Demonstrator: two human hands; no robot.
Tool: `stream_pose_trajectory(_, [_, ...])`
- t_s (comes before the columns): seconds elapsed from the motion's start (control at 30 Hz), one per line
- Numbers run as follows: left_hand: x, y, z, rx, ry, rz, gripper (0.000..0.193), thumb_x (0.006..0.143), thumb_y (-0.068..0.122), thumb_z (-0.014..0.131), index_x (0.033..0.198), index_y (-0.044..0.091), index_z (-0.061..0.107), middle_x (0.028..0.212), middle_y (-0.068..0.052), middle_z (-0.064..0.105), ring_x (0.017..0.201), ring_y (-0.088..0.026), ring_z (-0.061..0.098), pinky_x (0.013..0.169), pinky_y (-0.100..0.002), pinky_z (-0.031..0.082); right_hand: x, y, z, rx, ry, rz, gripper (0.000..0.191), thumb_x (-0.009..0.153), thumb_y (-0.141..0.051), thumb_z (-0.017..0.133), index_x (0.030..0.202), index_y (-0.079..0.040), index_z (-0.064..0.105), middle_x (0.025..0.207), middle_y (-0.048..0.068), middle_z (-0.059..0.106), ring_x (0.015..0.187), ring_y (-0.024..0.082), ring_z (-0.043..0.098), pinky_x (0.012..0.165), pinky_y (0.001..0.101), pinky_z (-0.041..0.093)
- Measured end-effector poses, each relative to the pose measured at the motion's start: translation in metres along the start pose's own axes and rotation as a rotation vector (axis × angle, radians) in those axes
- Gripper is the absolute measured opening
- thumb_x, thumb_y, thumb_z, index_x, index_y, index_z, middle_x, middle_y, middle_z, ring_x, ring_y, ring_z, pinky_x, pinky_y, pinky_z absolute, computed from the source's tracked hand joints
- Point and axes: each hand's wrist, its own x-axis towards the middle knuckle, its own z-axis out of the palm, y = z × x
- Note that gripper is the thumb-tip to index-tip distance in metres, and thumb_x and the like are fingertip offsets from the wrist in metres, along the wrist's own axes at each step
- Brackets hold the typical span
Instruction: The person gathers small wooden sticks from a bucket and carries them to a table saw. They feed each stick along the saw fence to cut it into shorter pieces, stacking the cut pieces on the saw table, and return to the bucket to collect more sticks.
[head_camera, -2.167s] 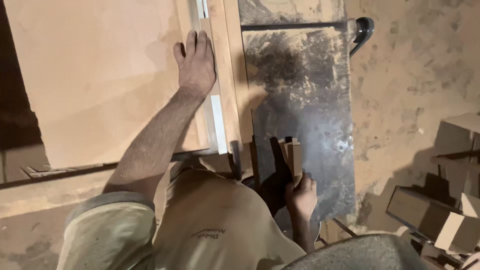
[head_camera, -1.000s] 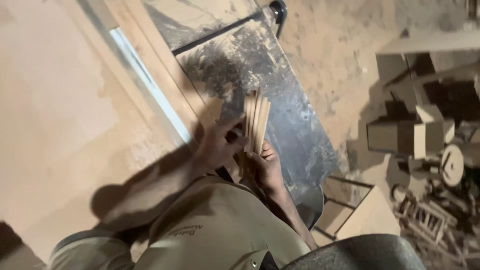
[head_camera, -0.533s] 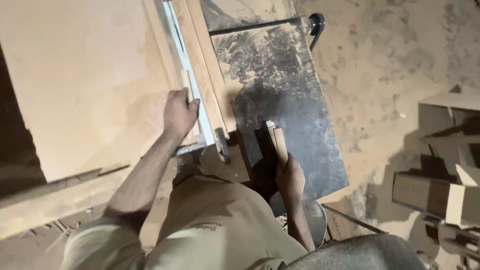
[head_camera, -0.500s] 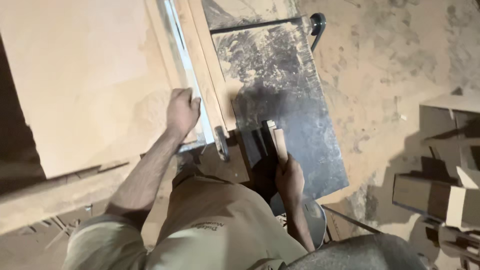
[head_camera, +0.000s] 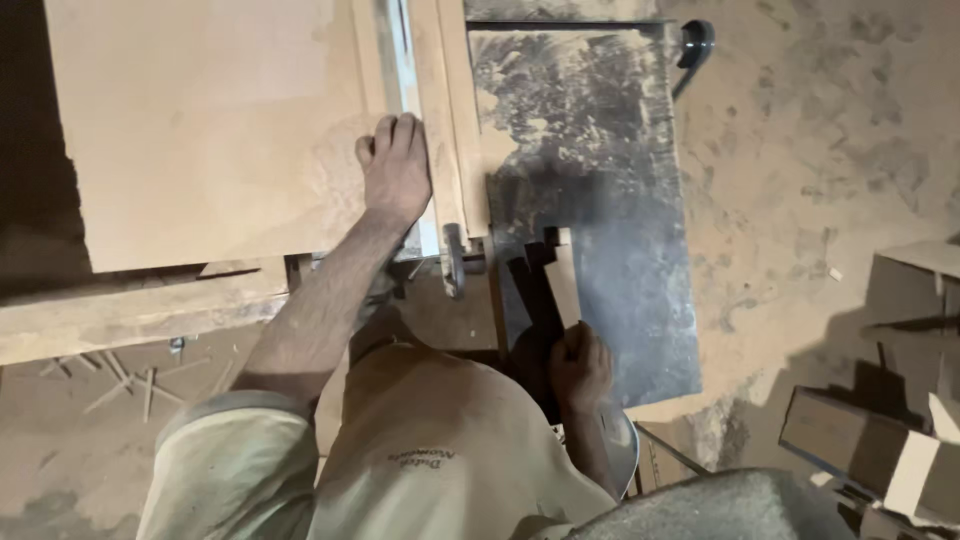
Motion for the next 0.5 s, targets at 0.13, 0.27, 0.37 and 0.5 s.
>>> stream_pose_trajectory(0.13, [0.028,-0.012,0.004,0.03,-0.025,-0.009,0.045,0.096,0.01,0.051,0.138,-0.005,0.056,0.142,-0.015,0.049,0.137,-0.033,0.038,0.105,-0.058,0.028,0.0,0.001,0.007,-0.019,0.035,-0.009,0.033,0.087,-0.004,0.071,0.12,-0.005,0.071,0.083,0.007,0.063,0.077,0.027,0.062,0.073,0.0408,0.054])
stream_pose_trajectory(0.27, [0.067,-0.026,0.011,0.025,-0.059,-0.043,0.045,0.097,0.011,0.052,0.139,-0.005,0.056,0.14,-0.015,0.048,0.136,-0.033,0.038,0.105,-0.06,0.028,0.003,-0.004,0.005,-0.008,0.005,0.019,0.036,0.081,-0.004,0.074,0.117,-0.002,0.071,0.073,0.004,0.06,0.07,0.026,0.058,0.065,0.0417,0.05])
stream_pose_trajectory(0.37, [0.09,-0.037,0.019,0.027,-0.026,-0.018,0.047,0.095,0.011,0.053,0.14,-0.005,0.056,0.141,-0.015,0.048,0.138,-0.033,0.037,0.105,-0.06,0.027,0.01,-0.01,0.001,0.045,-0.034,0.078,0.033,0.082,-0.006,0.075,0.115,-0.003,0.07,0.07,0.005,0.057,0.068,0.028,0.056,0.066,0.0432,0.049])
stream_pose_trajectory(0.5, [0.115,-0.054,0.031,0.024,-0.012,0.011,0.047,0.098,0.011,0.053,0.141,-0.008,0.054,0.144,-0.015,0.047,0.141,-0.033,0.035,0.107,-0.059,0.026,0.014,-0.017,0.002,0.011,0.009,0.05,0.03,0.086,-0.008,0.073,0.115,-0.007,0.067,0.084,0.012,0.059,0.078,0.035,0.058,0.072,0.0445,0.05])
